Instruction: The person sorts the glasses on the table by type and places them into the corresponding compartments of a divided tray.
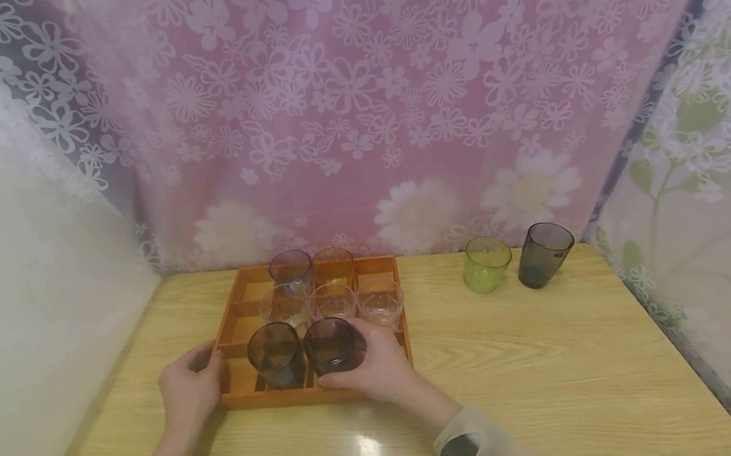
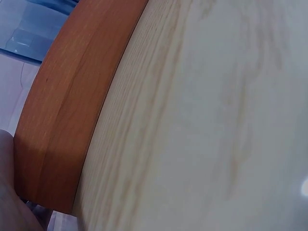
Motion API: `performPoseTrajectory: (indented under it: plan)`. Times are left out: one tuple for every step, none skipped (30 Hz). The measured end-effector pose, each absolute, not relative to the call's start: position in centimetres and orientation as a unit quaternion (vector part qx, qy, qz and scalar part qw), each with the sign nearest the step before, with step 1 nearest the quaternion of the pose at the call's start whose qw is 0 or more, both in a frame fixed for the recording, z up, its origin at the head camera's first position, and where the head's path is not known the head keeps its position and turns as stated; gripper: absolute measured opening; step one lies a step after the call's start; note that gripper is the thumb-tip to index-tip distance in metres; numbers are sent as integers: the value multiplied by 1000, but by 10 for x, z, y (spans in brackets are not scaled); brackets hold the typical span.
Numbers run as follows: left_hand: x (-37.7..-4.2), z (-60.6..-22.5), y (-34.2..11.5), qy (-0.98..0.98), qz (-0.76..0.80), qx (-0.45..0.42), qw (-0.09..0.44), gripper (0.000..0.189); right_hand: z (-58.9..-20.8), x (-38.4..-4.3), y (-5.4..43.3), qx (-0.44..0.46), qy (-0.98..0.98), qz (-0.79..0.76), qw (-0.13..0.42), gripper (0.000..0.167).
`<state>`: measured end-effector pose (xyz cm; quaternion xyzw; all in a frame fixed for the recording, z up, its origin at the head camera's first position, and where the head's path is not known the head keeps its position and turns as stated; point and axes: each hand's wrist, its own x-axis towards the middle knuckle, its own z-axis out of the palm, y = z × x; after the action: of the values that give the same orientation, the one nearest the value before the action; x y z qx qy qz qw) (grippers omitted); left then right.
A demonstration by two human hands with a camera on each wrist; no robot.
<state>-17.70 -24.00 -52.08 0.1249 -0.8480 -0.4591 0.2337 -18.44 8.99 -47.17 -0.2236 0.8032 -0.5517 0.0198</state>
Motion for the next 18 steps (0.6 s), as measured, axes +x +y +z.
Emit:
performPoseTrajectory:
  plan:
    - [-177, -521, -240, -848, -458, 125, 234, 25, -472, -184, 90, -220, 806, -550, 17, 78]
    - [-178, -521, -240, -849, -457, 123, 235, 25, -472, -184, 90, -217, 808, -548, 14, 78]
    - [-178, -521, -240, -849, -456, 122, 237, 25, -472, -184, 90, -215, 809, -547, 11, 79]
    - [-178, -520, -240, -849, -455, 121, 239, 24, -473, -184, 90, -212, 811, -546, 10, 79]
    - [-179, -520, -240, -849, -454, 121, 240, 24, -473, -184, 90, -209, 811, -546, 8, 79]
    - [-179, -520, -240, -850, -453, 120, 241, 24, -473, -183, 90, -206, 811, -547, 8, 79]
    - [-179, -520, -240, -850, -453, 120, 242, 24, -473, -183, 90, -203, 810, -549, 8, 79]
    - [-180, -520, -240, -850, -453, 119, 243, 24, -473, -182, 90, -200, 810, -551, 7, 79]
    - [-180, -521, -239, -849, -454, 119, 243, 24, -473, -182, 90, -198, 809, -553, 8, 79]
    - [-180, -521, -239, -849, -455, 119, 242, 24, -472, -181, 90, -196, 807, -557, 10, 79]
    - [-180, -521, -239, -849, -455, 119, 242, 24, -472, -181, 91, -194, 805, -561, 11, 80]
    - [-180, -521, -239, -848, -456, 119, 242, 24, -472, -180, 91, -190, 804, -564, 12, 81]
    - [-180, -522, -239, -848, -457, 119, 242, 24, -472, -179, 92, -188, 802, -566, 13, 82]
    - [-180, -522, -239, -847, -457, 120, 242, 24, -472, -179, 94, -188, 800, -570, 15, 83]
    - [-180, -522, -239, -847, -457, 121, 242, 24, -471, -178, 95, -187, 797, -574, 18, 84]
    - [-179, -523, -240, -847, -456, 123, 243, 24, -471, -177, 97, -187, 794, -577, 19, 85]
    - [-179, -523, -240, -848, -455, 124, 243, 24, -470, -177, 99, -187, 793, -580, 21, 85]
    - [-178, -523, -240, -848, -455, 124, 243, 23, -469, -176, 101, -189, 789, -584, 24, 85]
